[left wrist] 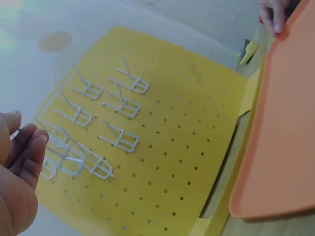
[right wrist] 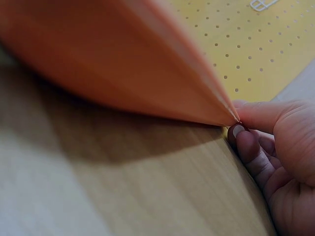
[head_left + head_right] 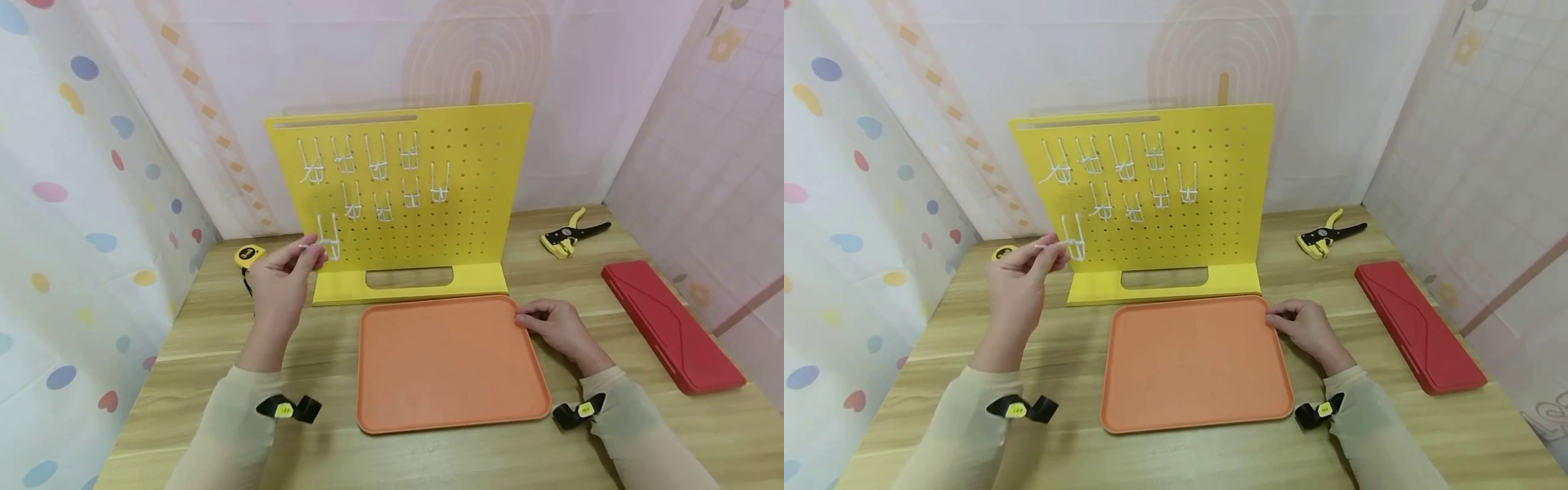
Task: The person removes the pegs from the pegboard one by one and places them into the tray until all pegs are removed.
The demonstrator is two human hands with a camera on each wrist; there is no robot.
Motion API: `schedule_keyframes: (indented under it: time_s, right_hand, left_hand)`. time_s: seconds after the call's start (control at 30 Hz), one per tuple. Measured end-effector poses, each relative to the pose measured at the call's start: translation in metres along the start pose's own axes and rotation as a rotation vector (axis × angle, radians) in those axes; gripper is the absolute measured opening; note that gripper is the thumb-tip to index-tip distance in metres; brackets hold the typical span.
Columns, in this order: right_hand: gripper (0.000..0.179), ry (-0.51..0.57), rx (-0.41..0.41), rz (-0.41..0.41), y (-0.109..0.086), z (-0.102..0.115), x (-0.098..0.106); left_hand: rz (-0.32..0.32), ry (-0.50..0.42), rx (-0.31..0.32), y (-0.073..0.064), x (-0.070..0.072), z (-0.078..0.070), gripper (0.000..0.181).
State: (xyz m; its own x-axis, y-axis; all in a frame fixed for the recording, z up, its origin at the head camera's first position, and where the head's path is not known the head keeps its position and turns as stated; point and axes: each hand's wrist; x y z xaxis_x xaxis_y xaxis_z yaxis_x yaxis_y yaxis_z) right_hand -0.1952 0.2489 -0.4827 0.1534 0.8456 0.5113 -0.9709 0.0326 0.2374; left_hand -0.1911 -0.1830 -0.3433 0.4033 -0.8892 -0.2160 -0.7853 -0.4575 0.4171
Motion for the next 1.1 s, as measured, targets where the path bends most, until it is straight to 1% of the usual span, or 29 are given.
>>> schedule_keyframes:
  time_s: [0.07,0.13,0.23,0.3,0.33,0.4,0.43,0.5,0.6,0.7,0.77,0.83,0.93,1.03,1.1]
  right_hand:
    - [0.017,-0.001,0.010,-0.002,0.000,0.000,0.000]
    - [0.016,-0.004,0.017,-0.003,0.001,0.000,-0.001]
    - [0.017,-0.014,0.021,-0.003,0.001,-0.001,-0.001]
    - [0.017,-0.025,0.024,-0.005,0.001,-0.001,-0.001]
    - [0.017,-0.031,0.024,-0.007,0.001,-0.001,-0.001]
    - [0.017,-0.038,0.026,-0.010,0.001,-0.001,0.000]
    - [0.017,-0.040,0.026,-0.011,0.001,-0.001,0.000]
    - [0.017,-0.042,0.027,-0.013,0.000,-0.001,0.001]
    - [0.017,-0.032,0.024,-0.008,0.000,0.000,0.000]
    - [0.018,-0.017,0.018,-0.004,0.000,0.000,0.001]
    - [0.019,-0.011,0.014,-0.002,0.000,0.000,0.001]
    - [0.019,-0.008,0.012,-0.004,0.000,0.001,0.001]
    - [0.019,-0.012,0.014,-0.005,0.000,0.001,0.001]
    - [0.019,-0.017,0.012,-0.003,-0.001,0.002,0.001]
    - [0.019,-0.023,0.009,-0.001,-0.001,0.002,0.001]
  left_hand:
    - [0.016,0.077,-0.041,-0.012,0.006,-0.002,0.020]
    - [0.054,0.147,-0.093,-0.023,0.012,-0.003,0.016]
    - [0.127,0.265,-0.213,-0.036,0.019,-0.003,0.013]
    - [0.170,0.339,-0.310,-0.043,0.022,-0.001,0.014]
    - [0.188,0.369,-0.345,-0.045,0.022,0.000,0.014]
    - [0.214,0.415,-0.398,-0.050,0.022,0.002,0.015]
    - [0.226,0.429,-0.408,-0.052,0.021,0.004,0.016]
    - [0.249,0.437,-0.412,-0.055,0.019,0.008,0.016]
    - [0.300,0.424,-0.384,-0.060,0.014,0.015,0.015]
    - [0.375,0.407,-0.366,-0.065,0.006,0.020,0.012]
    - [0.436,0.406,-0.361,-0.071,-0.002,0.022,0.010]
    - [0.500,0.415,-0.354,-0.076,-0.012,0.023,0.009]
    - [0.593,0.419,-0.313,-0.086,-0.029,0.026,0.010]
    - [0.660,0.412,-0.280,-0.095,-0.049,0.029,0.011]
    - [0.693,0.401,-0.265,-0.100,-0.063,0.031,0.010]
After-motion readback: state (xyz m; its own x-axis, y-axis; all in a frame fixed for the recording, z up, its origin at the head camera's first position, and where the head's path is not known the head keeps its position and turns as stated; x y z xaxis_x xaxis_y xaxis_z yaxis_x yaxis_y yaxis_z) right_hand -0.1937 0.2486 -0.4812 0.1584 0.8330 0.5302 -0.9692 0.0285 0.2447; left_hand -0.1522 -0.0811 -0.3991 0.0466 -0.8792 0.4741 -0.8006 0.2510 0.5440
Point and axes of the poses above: each hand's wrist, its own y-axis towards the middle knuckle, its own x-axis out of the back of the hand, z = x × y, and after that the axes turned 13 degrees about -z, right-handed
